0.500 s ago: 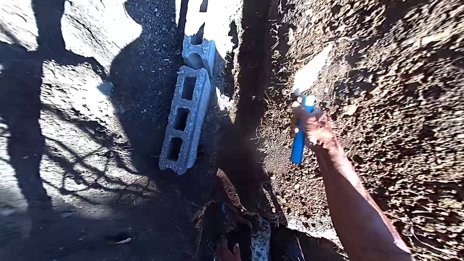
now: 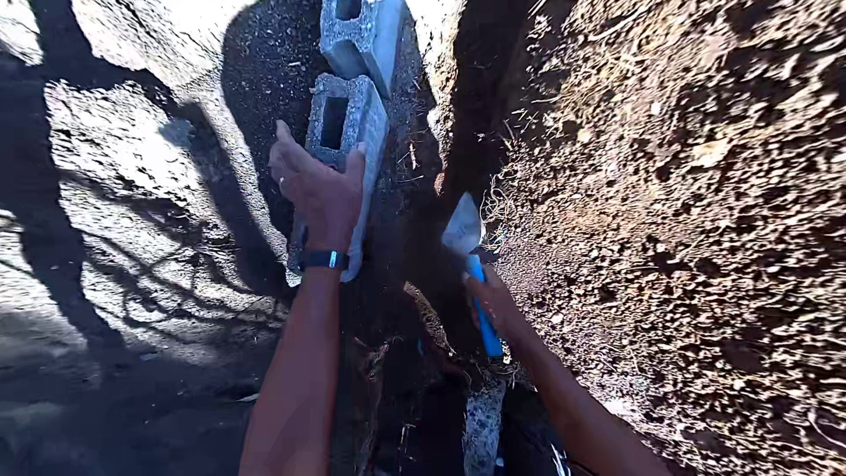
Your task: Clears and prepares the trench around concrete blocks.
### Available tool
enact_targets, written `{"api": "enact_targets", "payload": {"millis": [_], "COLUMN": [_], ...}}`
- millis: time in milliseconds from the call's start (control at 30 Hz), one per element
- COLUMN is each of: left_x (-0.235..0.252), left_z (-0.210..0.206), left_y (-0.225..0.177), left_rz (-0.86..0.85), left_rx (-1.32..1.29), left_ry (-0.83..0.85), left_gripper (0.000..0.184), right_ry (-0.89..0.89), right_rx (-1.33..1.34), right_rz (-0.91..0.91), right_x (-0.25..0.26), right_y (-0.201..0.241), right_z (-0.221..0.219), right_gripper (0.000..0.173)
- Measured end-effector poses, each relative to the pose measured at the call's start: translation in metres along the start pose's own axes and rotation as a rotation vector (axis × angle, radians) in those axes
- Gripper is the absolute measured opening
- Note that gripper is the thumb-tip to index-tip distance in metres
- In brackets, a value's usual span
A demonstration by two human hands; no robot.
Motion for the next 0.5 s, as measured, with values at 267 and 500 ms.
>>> {"api": "enact_targets", "payload": {"millis": [267, 500], "left_x": [0.032, 0.035], "left_z": [-0.068, -0.068], "left_y": [0.008, 0.006], "left_rz": [-0.044, -0.04], "left_rx": [0.32, 0.378], "left_ry": [0.228, 0.215], "left_gripper": [0.113, 0.11], "right_ry": [-0.157, -0.356], "right_rx": [-0.193, -0.341], "right_rz": [-0.036, -0.115], "right_x": [0.103, 0.133], "right_y": [0.033, 0.068], "right_z": [0.0, -0.022], "right_gripper": [0.05, 0.058]}}
Point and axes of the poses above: each hand's wrist, its own x-axis towards the middle knuckle, its own z-axis out of the back of the hand, y = z × x, the point moved 9 cm from there along x, towards the middle knuckle, and after that the axes turned 2 degrees about -y, right-handed, at the moved point
